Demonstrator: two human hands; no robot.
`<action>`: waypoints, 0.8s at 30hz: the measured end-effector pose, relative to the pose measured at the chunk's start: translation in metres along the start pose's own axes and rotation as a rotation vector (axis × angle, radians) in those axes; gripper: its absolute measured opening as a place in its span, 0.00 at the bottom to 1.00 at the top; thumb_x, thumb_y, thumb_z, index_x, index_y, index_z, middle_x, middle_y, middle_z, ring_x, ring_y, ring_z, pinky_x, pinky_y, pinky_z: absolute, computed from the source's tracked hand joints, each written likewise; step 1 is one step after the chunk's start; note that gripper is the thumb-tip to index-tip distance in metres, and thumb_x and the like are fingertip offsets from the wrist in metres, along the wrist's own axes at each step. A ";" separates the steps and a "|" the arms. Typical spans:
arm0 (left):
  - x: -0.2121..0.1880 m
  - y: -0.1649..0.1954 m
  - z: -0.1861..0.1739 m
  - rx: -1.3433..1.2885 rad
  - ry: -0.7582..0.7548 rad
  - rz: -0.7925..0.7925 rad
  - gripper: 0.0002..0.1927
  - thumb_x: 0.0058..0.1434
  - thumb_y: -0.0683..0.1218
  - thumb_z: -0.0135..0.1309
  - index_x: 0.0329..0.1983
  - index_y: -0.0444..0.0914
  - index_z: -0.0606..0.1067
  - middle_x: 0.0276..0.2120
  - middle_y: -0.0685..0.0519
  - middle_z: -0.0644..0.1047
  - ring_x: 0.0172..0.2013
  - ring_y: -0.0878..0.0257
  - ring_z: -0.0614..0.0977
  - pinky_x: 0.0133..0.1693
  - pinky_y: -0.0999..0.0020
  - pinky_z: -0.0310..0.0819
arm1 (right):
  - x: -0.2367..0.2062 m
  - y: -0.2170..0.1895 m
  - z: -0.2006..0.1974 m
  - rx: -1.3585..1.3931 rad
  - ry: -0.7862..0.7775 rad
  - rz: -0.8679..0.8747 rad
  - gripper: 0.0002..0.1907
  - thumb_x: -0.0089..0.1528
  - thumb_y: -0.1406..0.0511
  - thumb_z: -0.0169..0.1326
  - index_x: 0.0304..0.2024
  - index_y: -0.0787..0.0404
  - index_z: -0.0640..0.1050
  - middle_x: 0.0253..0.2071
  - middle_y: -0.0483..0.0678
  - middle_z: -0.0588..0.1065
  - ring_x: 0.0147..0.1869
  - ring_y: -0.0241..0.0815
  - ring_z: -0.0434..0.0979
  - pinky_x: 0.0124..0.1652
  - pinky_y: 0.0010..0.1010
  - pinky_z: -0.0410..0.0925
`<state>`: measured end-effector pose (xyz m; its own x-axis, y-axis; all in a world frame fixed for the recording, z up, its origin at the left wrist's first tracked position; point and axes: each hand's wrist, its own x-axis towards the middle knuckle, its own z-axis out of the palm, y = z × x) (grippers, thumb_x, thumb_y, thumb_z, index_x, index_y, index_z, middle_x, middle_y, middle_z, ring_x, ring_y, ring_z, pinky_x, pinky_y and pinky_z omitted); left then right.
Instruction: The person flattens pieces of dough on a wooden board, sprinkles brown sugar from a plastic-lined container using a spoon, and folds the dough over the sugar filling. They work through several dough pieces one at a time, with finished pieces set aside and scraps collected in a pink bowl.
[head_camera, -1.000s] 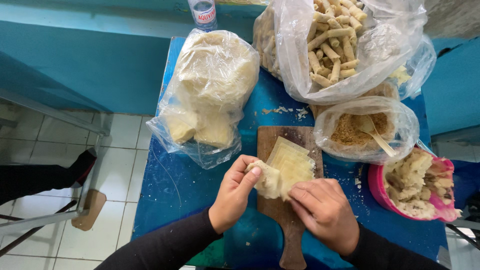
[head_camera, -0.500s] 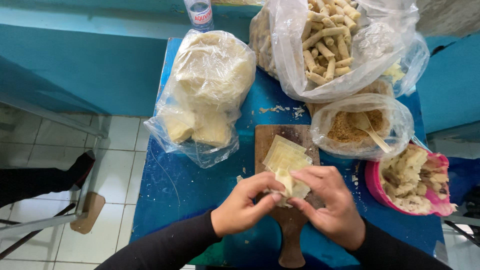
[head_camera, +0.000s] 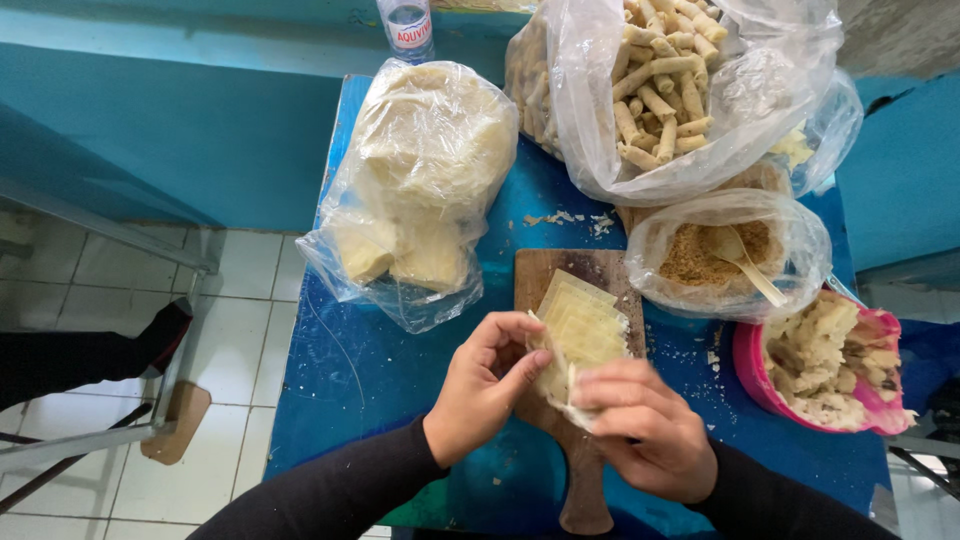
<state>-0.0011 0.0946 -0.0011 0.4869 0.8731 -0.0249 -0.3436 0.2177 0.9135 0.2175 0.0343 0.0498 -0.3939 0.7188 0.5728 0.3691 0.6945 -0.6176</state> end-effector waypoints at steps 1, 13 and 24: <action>0.000 0.000 0.000 -0.034 0.005 0.014 0.17 0.72 0.35 0.55 0.62 0.33 0.69 0.43 0.53 0.76 0.43 0.69 0.78 0.44 0.75 0.73 | -0.004 0.003 0.001 0.084 0.008 -0.016 0.17 0.55 0.78 0.59 0.44 0.60 0.74 0.49 0.51 0.78 0.55 0.55 0.80 0.57 0.43 0.73; -0.003 0.015 0.006 0.064 -0.123 -0.057 0.37 0.66 0.33 0.53 0.77 0.39 0.56 0.47 0.49 0.80 0.49 0.67 0.81 0.52 0.71 0.76 | -0.009 0.003 0.010 -0.031 0.114 0.423 0.24 0.54 0.70 0.62 0.52 0.63 0.73 0.45 0.53 0.72 0.43 0.41 0.74 0.42 0.28 0.69; -0.008 0.057 0.004 0.946 -0.111 0.339 0.05 0.60 0.41 0.59 0.39 0.39 0.79 0.36 0.49 0.76 0.38 0.54 0.79 0.39 0.62 0.75 | -0.013 0.026 0.001 0.551 0.228 0.676 0.22 0.58 0.80 0.45 0.54 0.62 0.70 0.53 0.46 0.71 0.61 0.34 0.71 0.61 0.25 0.63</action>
<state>-0.0213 0.0979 0.0529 0.5698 0.7690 0.2899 0.2764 -0.5115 0.8136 0.2317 0.0424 0.0259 -0.0414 0.9979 0.0502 -0.0174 0.0495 -0.9986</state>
